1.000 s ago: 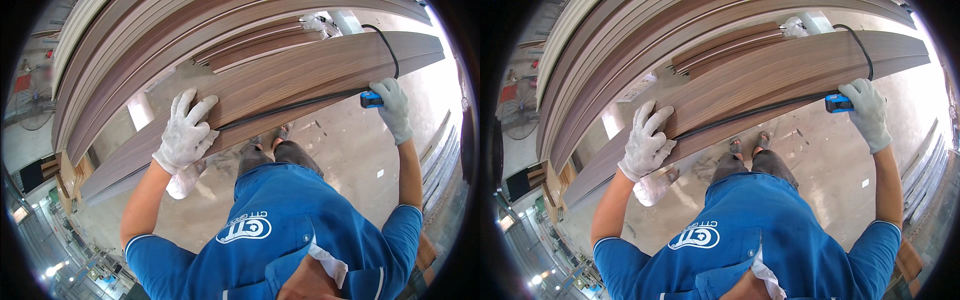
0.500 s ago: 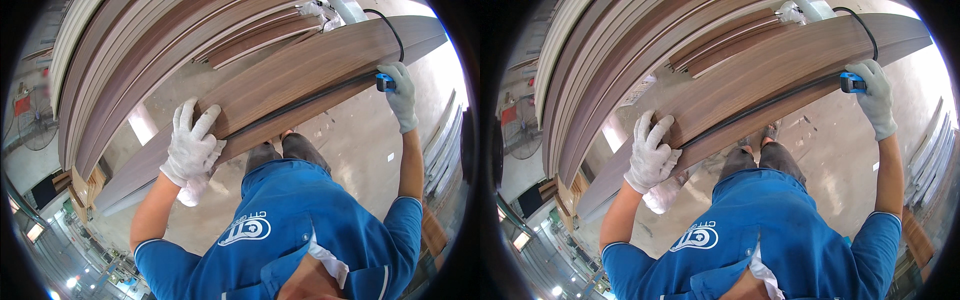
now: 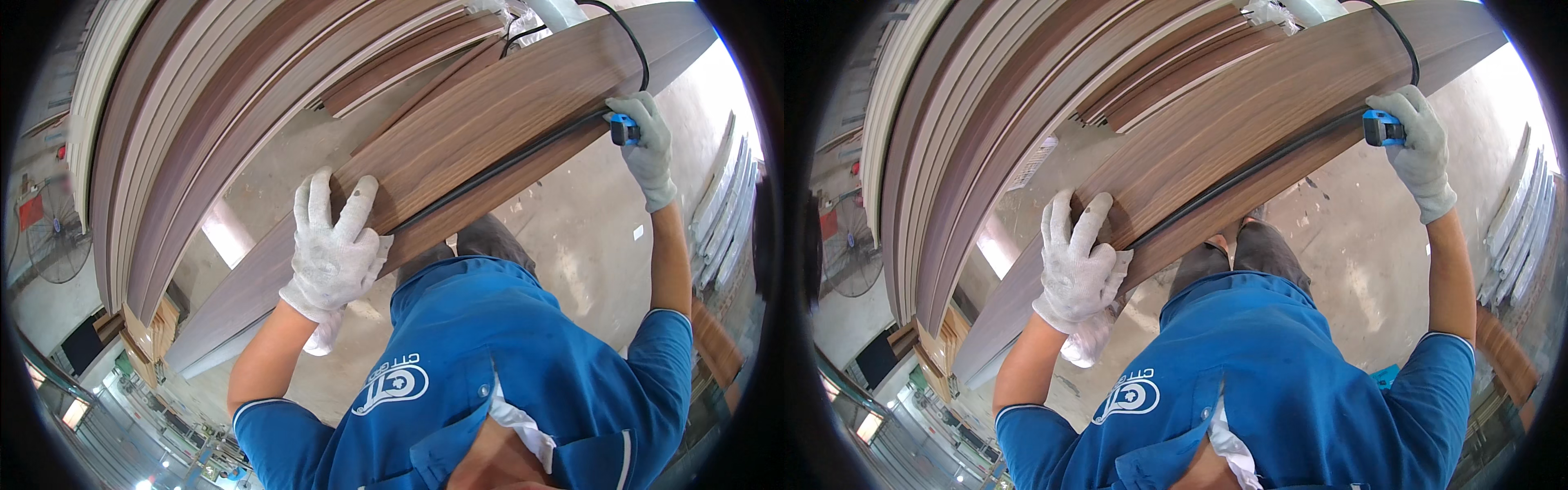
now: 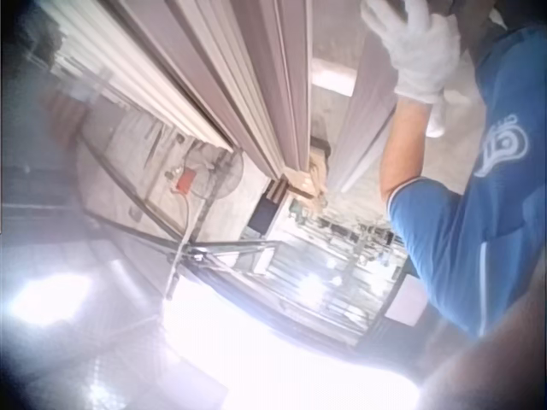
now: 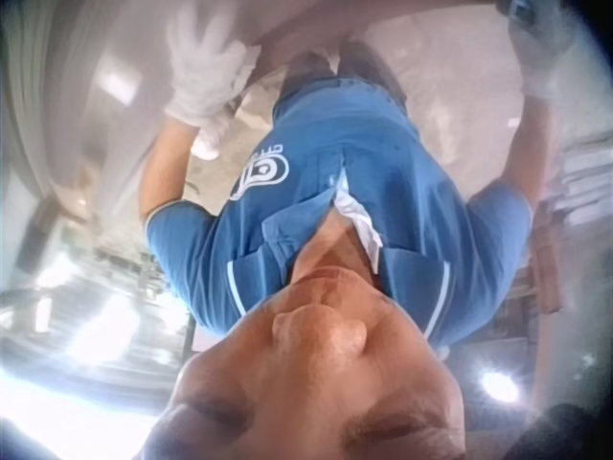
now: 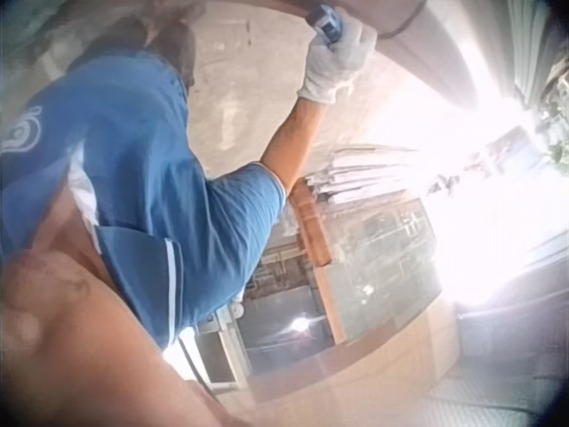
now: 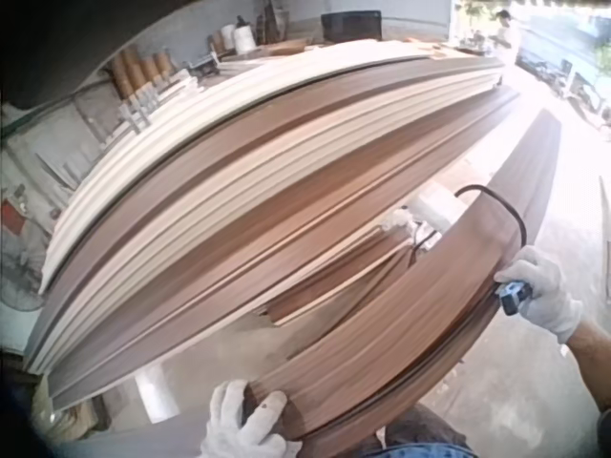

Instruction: The person applies a black edge-banding strip to the long edge of a wooden board using a handheld heat gun. They move the heat gun along the strip to adhere it, then press and smooth the strip with gloved hands. The person repeats this process on multiple boards, handling each one individually and stacking finished pieces.

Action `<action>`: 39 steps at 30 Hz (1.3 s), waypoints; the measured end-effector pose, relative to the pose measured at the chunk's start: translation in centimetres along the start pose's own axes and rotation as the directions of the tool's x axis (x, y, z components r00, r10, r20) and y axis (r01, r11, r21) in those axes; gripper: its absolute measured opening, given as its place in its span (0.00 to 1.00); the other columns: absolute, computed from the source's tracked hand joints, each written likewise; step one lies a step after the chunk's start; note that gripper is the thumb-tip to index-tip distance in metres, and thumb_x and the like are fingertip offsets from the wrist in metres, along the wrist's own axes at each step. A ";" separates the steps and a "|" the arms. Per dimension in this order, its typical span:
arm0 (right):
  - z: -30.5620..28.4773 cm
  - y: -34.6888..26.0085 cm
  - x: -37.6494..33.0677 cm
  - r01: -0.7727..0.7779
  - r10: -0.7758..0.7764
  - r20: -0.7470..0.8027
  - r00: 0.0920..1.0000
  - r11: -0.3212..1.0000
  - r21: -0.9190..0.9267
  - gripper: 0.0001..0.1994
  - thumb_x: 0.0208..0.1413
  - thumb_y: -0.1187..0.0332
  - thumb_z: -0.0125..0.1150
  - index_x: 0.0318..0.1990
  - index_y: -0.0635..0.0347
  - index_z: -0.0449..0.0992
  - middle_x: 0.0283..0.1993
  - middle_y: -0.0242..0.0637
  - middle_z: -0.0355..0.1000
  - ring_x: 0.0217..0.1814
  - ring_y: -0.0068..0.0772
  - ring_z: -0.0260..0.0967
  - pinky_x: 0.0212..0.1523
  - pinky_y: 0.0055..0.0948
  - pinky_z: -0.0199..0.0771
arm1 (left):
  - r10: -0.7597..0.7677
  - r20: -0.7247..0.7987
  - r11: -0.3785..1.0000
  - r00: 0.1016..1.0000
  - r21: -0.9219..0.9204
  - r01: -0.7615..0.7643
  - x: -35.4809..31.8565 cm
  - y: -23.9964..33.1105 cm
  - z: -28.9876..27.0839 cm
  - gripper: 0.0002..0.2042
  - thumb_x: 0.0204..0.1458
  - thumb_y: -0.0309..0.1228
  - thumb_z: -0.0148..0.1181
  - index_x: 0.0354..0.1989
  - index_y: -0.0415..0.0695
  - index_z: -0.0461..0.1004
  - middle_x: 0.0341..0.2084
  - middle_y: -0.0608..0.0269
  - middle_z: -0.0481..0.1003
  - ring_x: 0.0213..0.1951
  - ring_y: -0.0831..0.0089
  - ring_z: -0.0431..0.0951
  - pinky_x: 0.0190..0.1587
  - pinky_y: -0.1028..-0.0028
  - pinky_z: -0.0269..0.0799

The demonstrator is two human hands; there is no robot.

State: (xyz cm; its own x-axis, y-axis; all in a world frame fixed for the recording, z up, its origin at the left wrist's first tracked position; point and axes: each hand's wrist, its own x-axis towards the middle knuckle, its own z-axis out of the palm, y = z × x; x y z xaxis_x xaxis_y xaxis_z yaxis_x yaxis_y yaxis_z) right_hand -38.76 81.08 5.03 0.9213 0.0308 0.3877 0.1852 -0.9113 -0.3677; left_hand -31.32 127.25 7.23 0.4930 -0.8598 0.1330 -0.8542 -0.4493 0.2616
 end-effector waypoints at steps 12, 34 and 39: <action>0.1 0.1 0.0 -0.019 0.019 -0.011 1.000 1.000 0.002 0.19 0.42 0.85 0.68 0.44 0.59 0.82 0.37 0.39 0.73 0.37 0.38 0.76 0.38 0.32 0.75 | 0.066 -0.026 0.995 0.997 -0.073 -0.068 6.9 1.6 1.6 0.15 0.41 0.32 0.73 0.16 0.38 0.71 0.62 0.42 0.69 0.59 0.31 0.63 0.53 0.37 0.64; -8.5 4.9 7.6 0.331 -0.215 0.692 0.689 0.943 -0.037 0.06 0.50 0.68 0.69 0.34 0.53 0.78 0.36 0.37 0.78 0.39 0.43 0.79 0.39 0.41 0.80 | 0.085 -0.035 0.991 0.996 -0.099 -0.088 21.2 7.0 4.3 0.12 0.37 0.32 0.75 0.20 0.38 0.77 0.63 0.47 0.69 0.63 0.33 0.62 0.60 0.40 0.63; -16.5 14.6 15.0 0.537 -0.312 0.566 0.763 0.793 -0.288 0.14 0.51 0.63 0.72 0.46 0.49 0.84 0.37 0.40 0.79 0.44 0.39 0.80 0.43 0.38 0.80 | 0.047 -0.089 0.997 0.995 -0.065 -0.053 21.0 7.6 4.7 0.16 0.37 0.33 0.75 0.17 0.39 0.71 0.61 0.47 0.71 0.62 0.31 0.65 0.58 0.40 0.68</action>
State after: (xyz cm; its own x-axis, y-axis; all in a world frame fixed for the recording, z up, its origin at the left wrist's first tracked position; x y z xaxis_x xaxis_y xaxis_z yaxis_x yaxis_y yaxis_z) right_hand -27.90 61.41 19.45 0.8391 0.5398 -0.0680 0.5432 -0.8241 0.1606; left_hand -28.23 104.66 7.55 0.4652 -0.8549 0.2296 -0.8665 -0.3868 0.3156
